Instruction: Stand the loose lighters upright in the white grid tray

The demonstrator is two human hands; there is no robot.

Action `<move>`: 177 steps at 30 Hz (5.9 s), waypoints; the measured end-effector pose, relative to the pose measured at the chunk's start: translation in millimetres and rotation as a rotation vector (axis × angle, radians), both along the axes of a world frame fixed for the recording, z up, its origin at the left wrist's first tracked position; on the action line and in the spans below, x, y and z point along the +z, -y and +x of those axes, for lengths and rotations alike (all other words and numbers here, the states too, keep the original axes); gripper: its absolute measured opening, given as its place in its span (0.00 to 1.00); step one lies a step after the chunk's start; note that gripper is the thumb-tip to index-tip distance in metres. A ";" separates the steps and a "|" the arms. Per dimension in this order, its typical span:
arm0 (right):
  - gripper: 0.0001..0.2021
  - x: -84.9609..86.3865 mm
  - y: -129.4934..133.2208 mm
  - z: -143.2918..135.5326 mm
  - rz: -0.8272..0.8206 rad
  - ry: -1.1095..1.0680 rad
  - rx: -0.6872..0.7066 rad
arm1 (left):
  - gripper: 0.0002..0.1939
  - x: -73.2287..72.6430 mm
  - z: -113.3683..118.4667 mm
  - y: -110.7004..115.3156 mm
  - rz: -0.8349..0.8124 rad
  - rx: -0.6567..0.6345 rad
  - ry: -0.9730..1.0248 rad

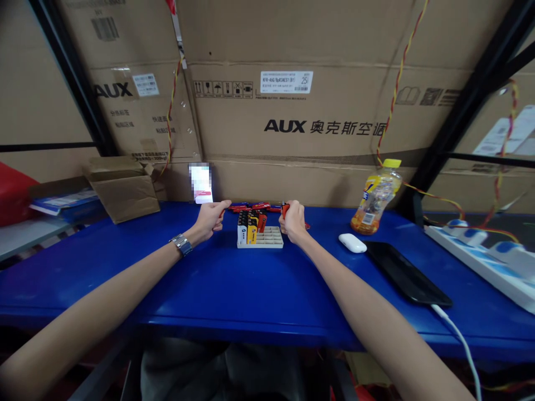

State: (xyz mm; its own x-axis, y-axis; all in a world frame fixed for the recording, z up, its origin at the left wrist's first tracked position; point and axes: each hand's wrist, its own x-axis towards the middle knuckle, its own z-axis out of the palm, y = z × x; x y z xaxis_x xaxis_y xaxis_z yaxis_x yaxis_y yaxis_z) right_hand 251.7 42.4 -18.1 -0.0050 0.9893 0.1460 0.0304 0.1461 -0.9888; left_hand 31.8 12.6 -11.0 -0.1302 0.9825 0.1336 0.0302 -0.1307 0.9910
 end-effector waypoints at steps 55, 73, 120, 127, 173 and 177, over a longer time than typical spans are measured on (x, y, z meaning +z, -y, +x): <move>0.14 21.7 11.7 12.9 0.341 0.191 0.407 | 0.06 48.7 38.8 25.1 0.757 -0.035 -0.478; 0.05 18.7 -13.7 48.5 0.309 0.213 0.152 | 0.13 25.0 49.5 26.7 0.780 -0.184 -1.358; 0.29 9.7 -23.8 72.7 0.141 0.932 0.554 | 0.15 -25.7 -14.2 -20.8 0.341 -0.100 -1.221; 0.37 4.6 -24.6 60.6 0.230 1.013 0.469 | 0.11 -16.8 -19.8 -21.8 0.281 0.011 -0.732; 0.40 -8.3 -9.8 24.1 0.426 1.041 0.433 | 0.19 -1.6 -12.1 -12.0 0.005 0.124 -0.153; 0.38 -8.6 -9.8 24.1 0.446 1.030 0.444 | 0.23 -4.4 -11.3 -11.0 0.038 0.128 -0.184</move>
